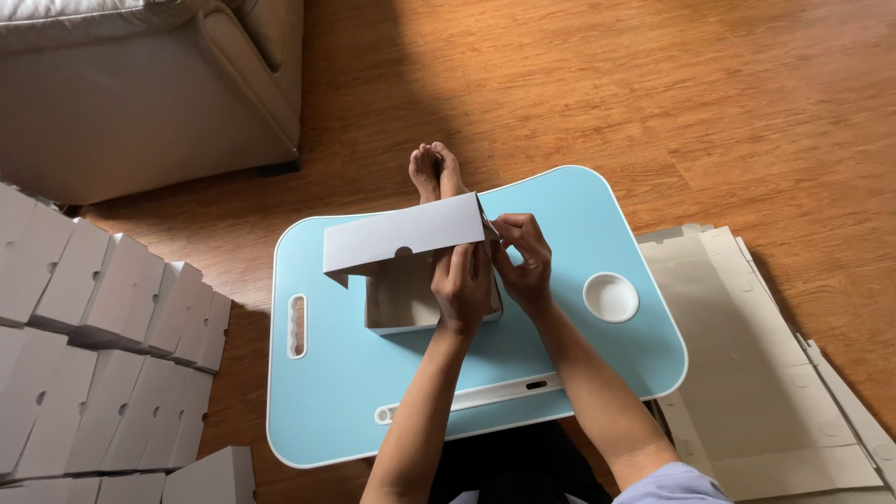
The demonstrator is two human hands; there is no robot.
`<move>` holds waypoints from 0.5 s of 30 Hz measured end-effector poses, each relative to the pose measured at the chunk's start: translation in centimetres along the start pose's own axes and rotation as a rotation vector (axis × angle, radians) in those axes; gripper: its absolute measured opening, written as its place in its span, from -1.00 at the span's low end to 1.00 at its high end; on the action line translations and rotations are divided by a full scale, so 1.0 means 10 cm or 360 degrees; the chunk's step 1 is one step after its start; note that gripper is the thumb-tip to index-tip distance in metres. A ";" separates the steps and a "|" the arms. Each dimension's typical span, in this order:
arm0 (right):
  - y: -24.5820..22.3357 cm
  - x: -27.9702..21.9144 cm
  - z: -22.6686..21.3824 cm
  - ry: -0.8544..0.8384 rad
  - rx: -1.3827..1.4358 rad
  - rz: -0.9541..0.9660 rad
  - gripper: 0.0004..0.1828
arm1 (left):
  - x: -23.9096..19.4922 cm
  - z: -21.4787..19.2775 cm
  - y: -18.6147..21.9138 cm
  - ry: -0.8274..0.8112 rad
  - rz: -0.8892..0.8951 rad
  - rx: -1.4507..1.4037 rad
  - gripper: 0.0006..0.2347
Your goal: Assembling a cardboard box by folding a flat sheet and tucking in the flaps on a portable desk.
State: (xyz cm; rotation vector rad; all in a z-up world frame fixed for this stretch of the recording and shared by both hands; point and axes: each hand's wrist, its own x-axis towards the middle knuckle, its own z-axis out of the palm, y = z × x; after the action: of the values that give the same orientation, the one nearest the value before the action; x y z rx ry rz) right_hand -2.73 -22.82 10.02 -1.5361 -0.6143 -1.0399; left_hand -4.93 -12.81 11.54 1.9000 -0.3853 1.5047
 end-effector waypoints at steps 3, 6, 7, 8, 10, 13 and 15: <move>0.03 0.01 0.00 -0.0012 0.0001 0.0043 -0.72 | 0.02 -0.01 0.01 -0.0010 0.0008 -0.0009 -0.94; 0.07 0.03 -0.02 -0.0026 0.0104 0.0107 -0.75 | -0.18 0.08 -0.21 -0.0002 0.0045 0.0008 -0.93; 0.10 0.04 -0.02 -0.0025 0.0101 0.0107 -0.75 | -0.13 0.07 -0.20 -0.0003 0.0044 0.0005 -0.93; 0.13 0.04 -0.02 -0.0058 0.0157 0.0168 -0.75 | -0.09 0.05 -0.20 0.0002 0.0080 0.0037 -0.95; 0.18 0.04 0.00 -0.0094 0.0213 0.0235 -0.75 | -0.06 0.04 -0.22 0.0003 0.0111 0.0070 -0.94; 0.25 0.05 0.03 -0.0132 0.0339 0.0343 -0.69 | -0.01 0.05 -0.27 -0.0001 0.0096 0.0071 -0.93; 0.27 0.07 0.03 -0.0176 0.0355 0.0405 -0.71 | 0.08 0.04 -0.25 0.0013 0.0128 0.0063 -0.91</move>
State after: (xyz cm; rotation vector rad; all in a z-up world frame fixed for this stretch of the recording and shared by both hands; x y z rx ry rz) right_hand -0.07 -23.24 9.28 -1.4377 -0.5733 -0.6745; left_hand -2.89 -11.08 11.41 1.9285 -0.4360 1.5829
